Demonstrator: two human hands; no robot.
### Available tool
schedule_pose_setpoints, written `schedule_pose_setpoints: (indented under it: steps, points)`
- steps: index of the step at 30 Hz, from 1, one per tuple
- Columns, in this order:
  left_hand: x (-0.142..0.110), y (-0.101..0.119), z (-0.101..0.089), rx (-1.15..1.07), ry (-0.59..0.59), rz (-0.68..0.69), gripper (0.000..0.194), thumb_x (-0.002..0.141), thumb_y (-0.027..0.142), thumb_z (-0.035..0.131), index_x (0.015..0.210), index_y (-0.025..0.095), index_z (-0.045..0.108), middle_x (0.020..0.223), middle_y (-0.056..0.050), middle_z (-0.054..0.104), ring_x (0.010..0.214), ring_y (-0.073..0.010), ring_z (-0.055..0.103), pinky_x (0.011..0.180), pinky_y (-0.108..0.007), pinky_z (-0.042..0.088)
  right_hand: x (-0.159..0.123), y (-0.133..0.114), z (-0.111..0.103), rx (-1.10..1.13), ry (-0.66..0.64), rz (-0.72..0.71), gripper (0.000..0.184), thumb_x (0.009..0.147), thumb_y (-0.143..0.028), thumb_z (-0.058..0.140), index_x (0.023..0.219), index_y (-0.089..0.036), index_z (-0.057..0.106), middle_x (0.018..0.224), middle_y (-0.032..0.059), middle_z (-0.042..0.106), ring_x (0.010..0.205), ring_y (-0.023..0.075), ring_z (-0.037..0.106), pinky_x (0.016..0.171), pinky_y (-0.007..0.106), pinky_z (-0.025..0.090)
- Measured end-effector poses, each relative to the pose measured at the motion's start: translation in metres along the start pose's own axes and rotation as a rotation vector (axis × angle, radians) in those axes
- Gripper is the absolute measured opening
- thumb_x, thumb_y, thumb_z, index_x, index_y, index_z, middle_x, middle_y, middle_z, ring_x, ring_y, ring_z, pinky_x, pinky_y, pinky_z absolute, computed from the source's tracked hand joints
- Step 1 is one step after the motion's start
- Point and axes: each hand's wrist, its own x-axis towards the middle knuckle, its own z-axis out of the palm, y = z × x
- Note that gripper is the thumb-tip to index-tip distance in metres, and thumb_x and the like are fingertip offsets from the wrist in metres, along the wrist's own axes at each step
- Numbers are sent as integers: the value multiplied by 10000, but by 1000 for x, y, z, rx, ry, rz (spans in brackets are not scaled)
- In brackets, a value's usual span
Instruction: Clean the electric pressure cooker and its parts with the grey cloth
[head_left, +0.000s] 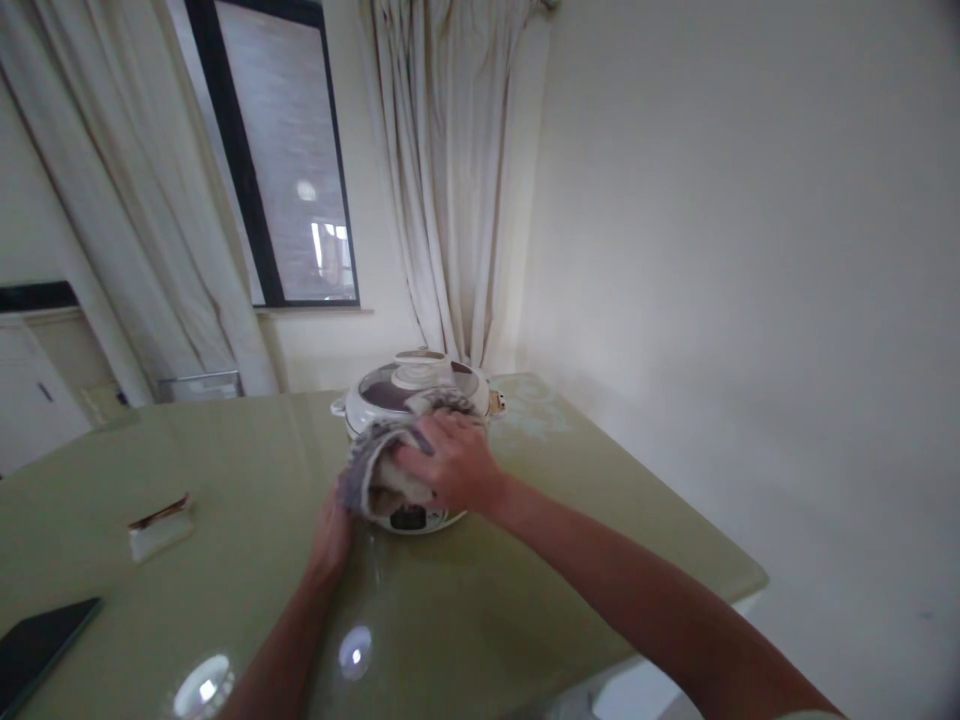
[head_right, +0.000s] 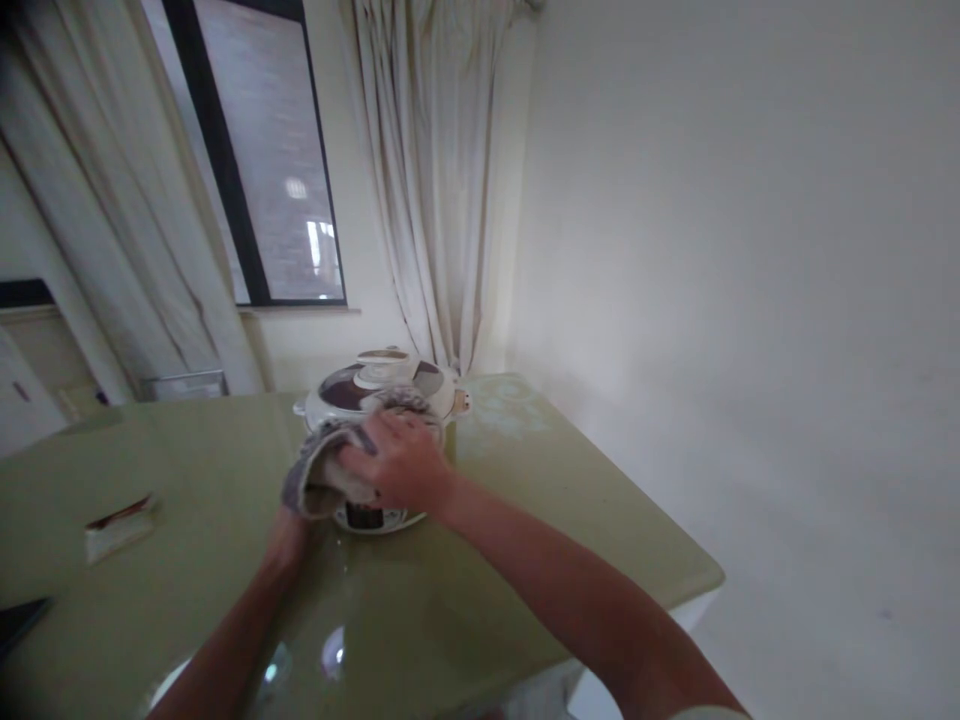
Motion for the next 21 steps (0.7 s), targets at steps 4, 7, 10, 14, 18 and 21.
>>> schedule_pose_setpoints:
  steps: [4,7,10,14,18,21]
  points:
    - [1,-1,9,-78,14,-134,803,1010,761,441,1539,182,610,1548,-176,652,1433,-339,617,1244,-546,455,-43,51,0,72,79,462,673,830,-616,789,1350,-197,707,1331,185,652,1247,378,592,1073,485,488]
    - [0,0,11,-81,31,-124,795,1002,761,468,1546,197,610,1574,-171,636,1440,-328,618,1243,-527,459,-40,82,-5,101,108,846,553,924,-527,662,1356,-183,697,1228,170,699,1147,345,664,990,442,544]
    - [-2,3,11,-86,12,-107,790,1016,753,456,1555,195,602,1568,-176,641,1439,-322,622,1239,-526,464,-16,105,-14,91,12,1008,440,970,-526,610,1246,-210,743,1156,171,737,1049,335,705,917,429,554]
    - [-3,6,10,-76,7,-82,798,1019,755,444,1559,186,591,1559,-179,647,1431,-327,627,1232,-543,470,15,129,-17,60,-80,1001,491,957,-508,646,1265,-137,740,1286,243,715,1148,375,701,923,441,519]
    - [-1,3,11,-70,15,-84,810,1013,764,444,1545,172,594,1544,-192,654,1418,-327,636,1210,-523,496,23,146,-4,128,-110,1003,503,1000,-416,592,1375,-97,697,1279,210,743,1136,307,719,912,367,515]
    - [2,0,12,-57,30,-90,815,998,786,447,1523,185,609,1509,-187,678,1371,-323,669,1176,-513,529,12,142,1,175,-77,939,546,970,-326,625,1489,-159,640,1295,161,758,1162,283,707,975,352,528]
